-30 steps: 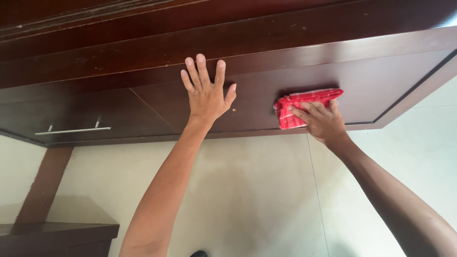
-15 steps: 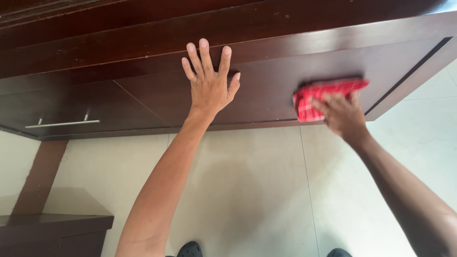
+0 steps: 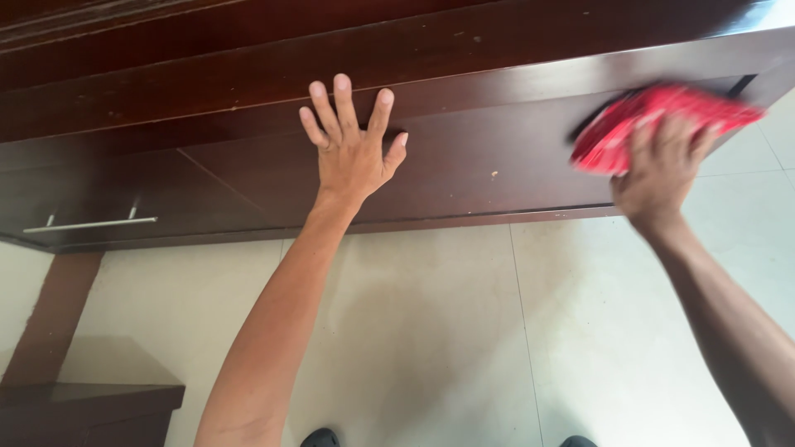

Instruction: The person cleans a wooden cabinet and a bedside table using a red and white checkered cloth. They wipe the top and front surfaces of the cabinet, then move to the bedside table, wiping the surface and the sides while handling a water pitcher and a tissue box.

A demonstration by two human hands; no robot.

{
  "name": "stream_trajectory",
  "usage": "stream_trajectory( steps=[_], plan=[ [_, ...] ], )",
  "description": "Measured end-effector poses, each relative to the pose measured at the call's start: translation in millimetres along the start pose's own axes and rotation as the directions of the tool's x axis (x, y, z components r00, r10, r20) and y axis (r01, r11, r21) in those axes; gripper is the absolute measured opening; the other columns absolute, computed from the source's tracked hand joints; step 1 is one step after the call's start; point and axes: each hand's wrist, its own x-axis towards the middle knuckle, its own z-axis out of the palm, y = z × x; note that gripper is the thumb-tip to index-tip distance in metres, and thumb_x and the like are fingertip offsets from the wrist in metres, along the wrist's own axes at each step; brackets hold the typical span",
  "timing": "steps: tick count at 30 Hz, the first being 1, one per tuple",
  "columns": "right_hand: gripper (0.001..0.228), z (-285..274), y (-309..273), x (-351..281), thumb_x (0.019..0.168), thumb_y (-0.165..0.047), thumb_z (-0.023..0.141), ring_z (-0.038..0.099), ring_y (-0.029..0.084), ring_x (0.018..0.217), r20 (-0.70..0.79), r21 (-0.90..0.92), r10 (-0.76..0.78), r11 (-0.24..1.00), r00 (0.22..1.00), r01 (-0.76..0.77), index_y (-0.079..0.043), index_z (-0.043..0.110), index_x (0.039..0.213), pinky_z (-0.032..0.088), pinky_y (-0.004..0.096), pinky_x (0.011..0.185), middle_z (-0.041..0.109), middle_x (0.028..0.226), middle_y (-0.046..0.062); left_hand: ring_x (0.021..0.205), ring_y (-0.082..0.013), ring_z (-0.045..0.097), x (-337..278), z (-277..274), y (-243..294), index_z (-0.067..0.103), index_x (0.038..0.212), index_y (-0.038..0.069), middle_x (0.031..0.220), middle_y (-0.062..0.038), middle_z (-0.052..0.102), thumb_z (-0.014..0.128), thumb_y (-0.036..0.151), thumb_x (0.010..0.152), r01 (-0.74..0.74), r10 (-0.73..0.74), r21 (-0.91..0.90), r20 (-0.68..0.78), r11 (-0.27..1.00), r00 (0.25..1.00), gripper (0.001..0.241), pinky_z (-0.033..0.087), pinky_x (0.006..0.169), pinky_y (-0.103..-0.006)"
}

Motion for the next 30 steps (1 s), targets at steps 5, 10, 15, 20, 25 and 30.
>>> stream_trajectory(
  steps=[5, 10, 15, 20, 25, 30],
  plan=[
    [0.084, 16.5, 63.6, 9.2, 0.103, -0.007, 0.051, 0.011, 0.041, 0.16, -0.166, -0.115, -0.001, 0.993, 0.986, -0.018, -0.017, 0.007, 0.174, 0.003, 0.07, 0.123, 0.007, 0.176, 0.025, 0.154, -0.059, -0.002, 3.5, 4.7, 1.7, 0.007, 0.174, 0.029, 0.17, -0.031, -0.004, 0.063, 0.058, 0.11, 0.01, -0.01, 0.009, -0.022, 1.0, 1.0, 0.09, 0.001, 0.12, -0.0735],
    [0.085, 20.3, 55.1, -15.4, 0.104, -0.009, 0.053, 0.005, 0.044, 0.162, -0.094, -0.144, -0.002, 0.99, 0.996, -0.012, -0.017, 0.007, 0.174, 0.002, 0.07, 0.126, -0.002, 0.177, 0.023, 0.155, -0.0583, -0.002, 2.1, 2.2, 4.7, 0.012, 0.173, 0.028, 0.171, -0.03, -0.003, 0.064, 0.059, 0.11, 0.011, -0.01, 0.01, -0.045, 1.0, 0.999, 0.087, 0.002, 0.122, -0.0739],
    [0.09, 37.9, 13.9, -56.7, 0.099, -0.002, 0.057, 0.009, 0.056, 0.161, 0.029, 0.014, 0.112, 0.994, 0.993, -0.113, -0.01, 0.01, 0.175, 0.004, 0.074, 0.126, 0.004, 0.176, 0.031, 0.152, -0.0582, 0.005, 8.2, -13.9, 5.3, 0.026, 0.167, 0.03, 0.168, -0.032, 0.01, 0.064, 0.057, 0.105, 0.042, -0.04, -0.034, 0.075, 0.999, 0.996, 0.078, 0.01, 0.118, -0.075],
    [0.094, 31.6, -45.4, -22.4, 0.093, 0.002, 0.053, 0.003, 0.058, 0.159, 0.008, 0.193, 0.187, 0.964, 0.982, -0.185, -0.005, 0.006, 0.173, 0.002, 0.073, 0.126, 0.001, 0.17, 0.038, 0.153, -0.0474, 0.02, 20.3, -57.8, -8.1, 0.031, 0.163, 0.035, 0.168, -0.022, 0.021, 0.069, 0.045, 0.1, 0.004, 0.004, -0.054, 0.143, 0.999, 0.99, 0.074, 0.021, 0.119, -0.0664],
    [0.088, 11.6, -118.9, 52.6, 0.099, 0.002, 0.052, 0.0, 0.051, 0.162, -0.122, 0.347, 0.102, 0.936, 0.987, -0.054, -0.006, 0.005, 0.173, -0.001, 0.067, 0.129, 0.001, 0.172, 0.032, 0.157, -0.0363, 0.028, 13.9, -91.6, -39.0, 0.029, 0.166, 0.029, 0.17, -0.015, 0.025, 0.07, 0.036, 0.1, -0.061, 0.065, -0.04, 0.085, 0.997, 0.994, 0.077, 0.026, 0.126, -0.0574],
    [0.084, -49.0, -217.0, 122.7, 0.097, 0.0, 0.054, 0.004, 0.048, 0.162, -0.199, 0.467, 0.079, 0.884, 0.977, 0.024, -0.003, 0.015, 0.171, -0.002, 0.065, 0.128, 0.009, 0.174, 0.031, 0.153, -0.0396, 0.031, -1.2, -112.9, -81.8, 0.029, 0.163, 0.014, 0.161, -0.021, 0.037, 0.067, 0.035, 0.099, 0.079, -0.067, -0.117, 0.106, 0.99, 0.992, 0.078, 0.027, 0.125, -0.0566]
  ],
)
